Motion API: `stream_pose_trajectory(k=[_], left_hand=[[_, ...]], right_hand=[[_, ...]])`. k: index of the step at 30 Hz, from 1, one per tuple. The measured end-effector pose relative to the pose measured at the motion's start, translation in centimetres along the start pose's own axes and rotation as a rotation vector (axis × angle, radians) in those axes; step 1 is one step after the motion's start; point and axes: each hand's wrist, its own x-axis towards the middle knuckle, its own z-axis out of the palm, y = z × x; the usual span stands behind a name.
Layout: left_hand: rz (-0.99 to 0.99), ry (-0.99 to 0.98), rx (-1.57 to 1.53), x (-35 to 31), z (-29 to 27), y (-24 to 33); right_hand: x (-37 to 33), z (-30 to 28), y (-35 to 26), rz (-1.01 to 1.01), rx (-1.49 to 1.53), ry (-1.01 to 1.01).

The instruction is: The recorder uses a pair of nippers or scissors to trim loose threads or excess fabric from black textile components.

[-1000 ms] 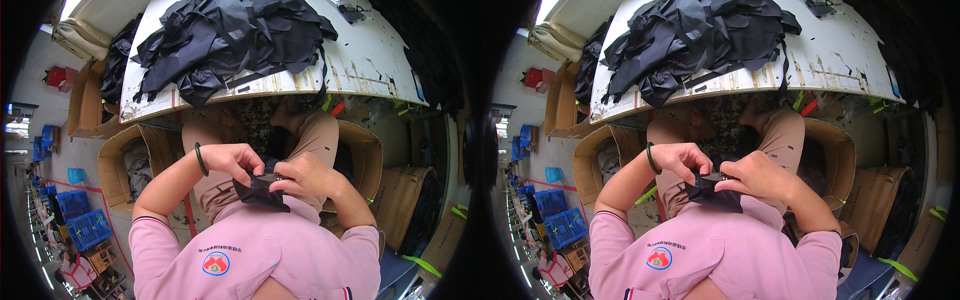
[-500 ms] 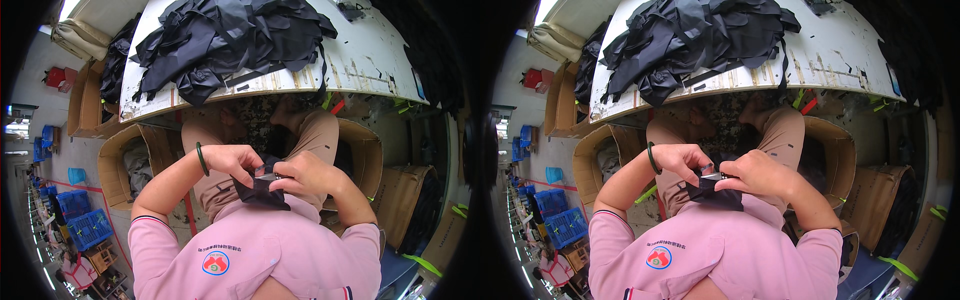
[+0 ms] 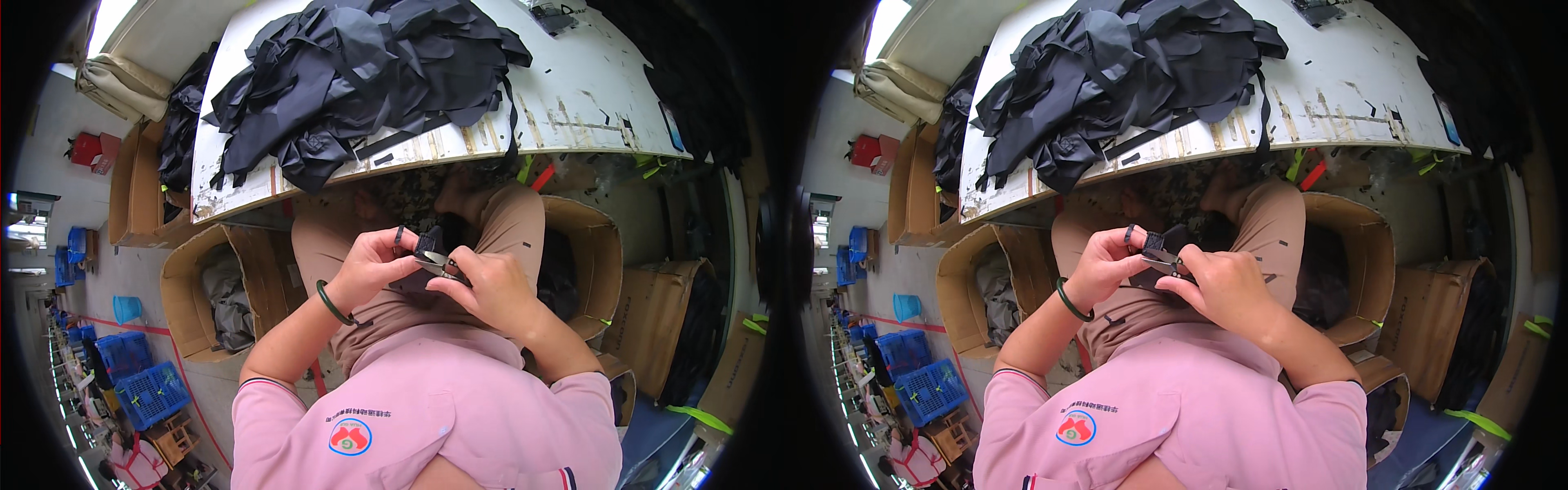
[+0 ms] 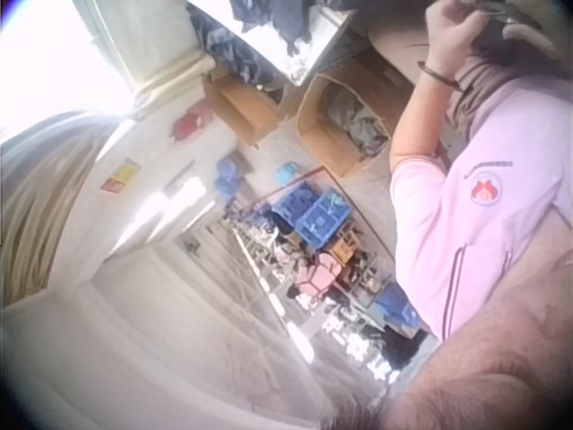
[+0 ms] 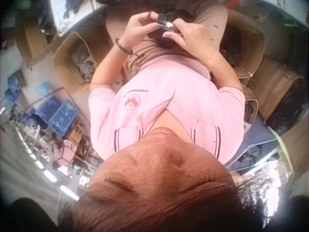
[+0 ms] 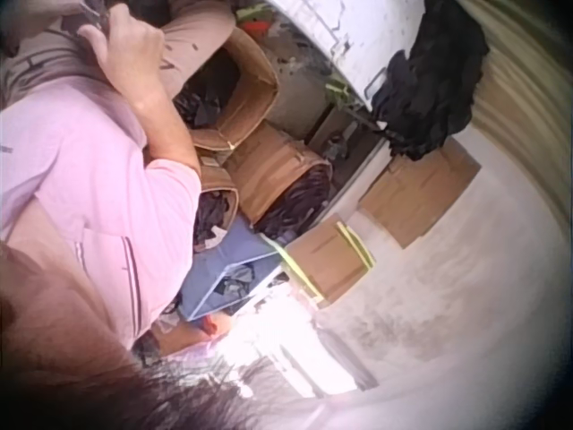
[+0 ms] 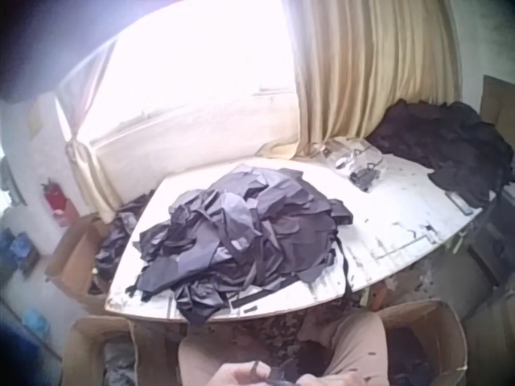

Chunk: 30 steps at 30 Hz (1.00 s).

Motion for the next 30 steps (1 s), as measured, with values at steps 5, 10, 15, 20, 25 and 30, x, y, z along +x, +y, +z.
stream_pose_trajectory(k=[5,10,15,20,25,30], left_hand=[[-0.004,0.002,0.085,-0.4,0.2,0.5],[0.003,-0.012,0.077,-0.4,0.2,0.3],[0.052,-0.026,0.112,-0.4,0.3,0.1],[0.043,-0.017,0.147,-0.3,0.5,0.4],[0.001,-0.025,0.154,-0.3,0.6,0.7],[0.023,0.026,0.137,-0.6,1.0,1.0]], right_hand=[[0.3,-0.2,0.2,0.053,0.094,-0.037],[0.3,-0.4,0.6,0.147,0.256,-0.13],[0.4,-0.3,0.3,0.101,0.188,-0.104],[0.6,-0.4,0.0,0.07,0.129,-0.084],[0.4,-0.4,0.2,0.027,0.028,-0.08],[0.4,-0.5,0.3,0.211,0.176,-0.061]])
